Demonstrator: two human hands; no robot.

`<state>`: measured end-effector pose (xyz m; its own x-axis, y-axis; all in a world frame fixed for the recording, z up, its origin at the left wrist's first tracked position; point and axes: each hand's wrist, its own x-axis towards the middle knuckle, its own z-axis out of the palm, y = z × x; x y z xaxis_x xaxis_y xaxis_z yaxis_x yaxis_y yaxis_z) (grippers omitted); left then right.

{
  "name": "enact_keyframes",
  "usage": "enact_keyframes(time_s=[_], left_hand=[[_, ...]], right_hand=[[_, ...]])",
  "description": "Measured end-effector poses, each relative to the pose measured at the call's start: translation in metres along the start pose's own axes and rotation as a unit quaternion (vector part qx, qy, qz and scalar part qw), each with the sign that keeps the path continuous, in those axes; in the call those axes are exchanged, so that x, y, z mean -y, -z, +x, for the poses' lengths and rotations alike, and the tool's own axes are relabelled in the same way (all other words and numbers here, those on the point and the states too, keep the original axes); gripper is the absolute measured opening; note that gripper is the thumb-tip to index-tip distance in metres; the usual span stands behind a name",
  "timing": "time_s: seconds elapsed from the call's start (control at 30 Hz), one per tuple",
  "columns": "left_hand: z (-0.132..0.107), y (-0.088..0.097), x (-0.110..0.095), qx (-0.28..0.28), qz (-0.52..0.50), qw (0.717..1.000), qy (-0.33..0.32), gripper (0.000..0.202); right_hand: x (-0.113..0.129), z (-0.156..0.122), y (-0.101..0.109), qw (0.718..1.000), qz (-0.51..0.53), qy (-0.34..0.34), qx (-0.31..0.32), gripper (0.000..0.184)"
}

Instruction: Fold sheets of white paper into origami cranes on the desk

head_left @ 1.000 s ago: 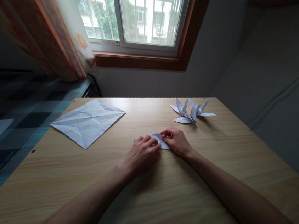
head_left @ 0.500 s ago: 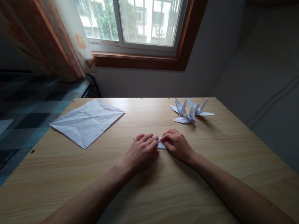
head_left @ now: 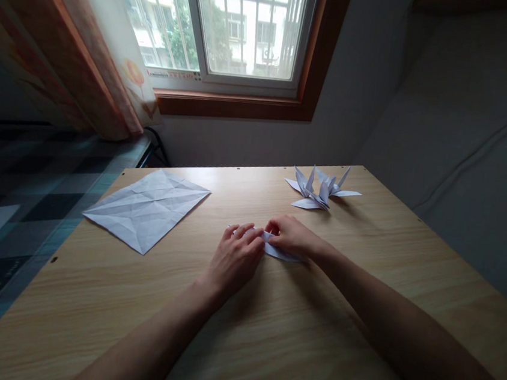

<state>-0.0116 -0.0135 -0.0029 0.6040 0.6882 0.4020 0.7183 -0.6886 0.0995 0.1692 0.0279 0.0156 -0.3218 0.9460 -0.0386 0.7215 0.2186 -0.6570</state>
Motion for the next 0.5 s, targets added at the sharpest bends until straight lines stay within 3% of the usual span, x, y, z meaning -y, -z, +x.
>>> enact_keyframes(time_s=[0.07,0.17,0.27,0.33,0.4,0.43,0.5], left_hand=[[0.0,0.0,0.001,-0.018,-0.01,0.999,0.025,0.013],[0.0,-0.001,0.004,-0.105,-0.052,0.988,0.096,0.045],[0.003,-0.001,0.006,-0.21,-0.188,0.939,0.197,0.074],[0.005,-0.002,0.006,-0.183,-0.371,0.883,0.223,0.07],[0.007,-0.002,0.004,-0.099,-0.546,0.804,0.213,0.056],[0.008,-0.001,0.003,-0.068,-0.598,0.77,0.211,0.048],[0.008,0.0,0.002,-0.049,-0.638,0.735,0.224,0.036]], right_hand=[[0.0,-0.002,-0.001,1.0,0.021,-0.008,0.007,0.005],[0.001,-0.01,-0.003,0.99,0.138,-0.024,-0.008,0.005],[0.006,-0.021,-0.007,0.93,0.367,-0.024,-0.018,0.015],[0.01,-0.027,-0.011,0.893,0.45,-0.01,-0.006,0.024],[0.014,-0.031,-0.016,0.876,0.482,0.001,0.006,0.026],[0.015,-0.033,-0.019,0.87,0.493,0.006,0.008,0.026],[0.015,-0.034,-0.024,0.862,0.506,0.016,0.008,0.027]])
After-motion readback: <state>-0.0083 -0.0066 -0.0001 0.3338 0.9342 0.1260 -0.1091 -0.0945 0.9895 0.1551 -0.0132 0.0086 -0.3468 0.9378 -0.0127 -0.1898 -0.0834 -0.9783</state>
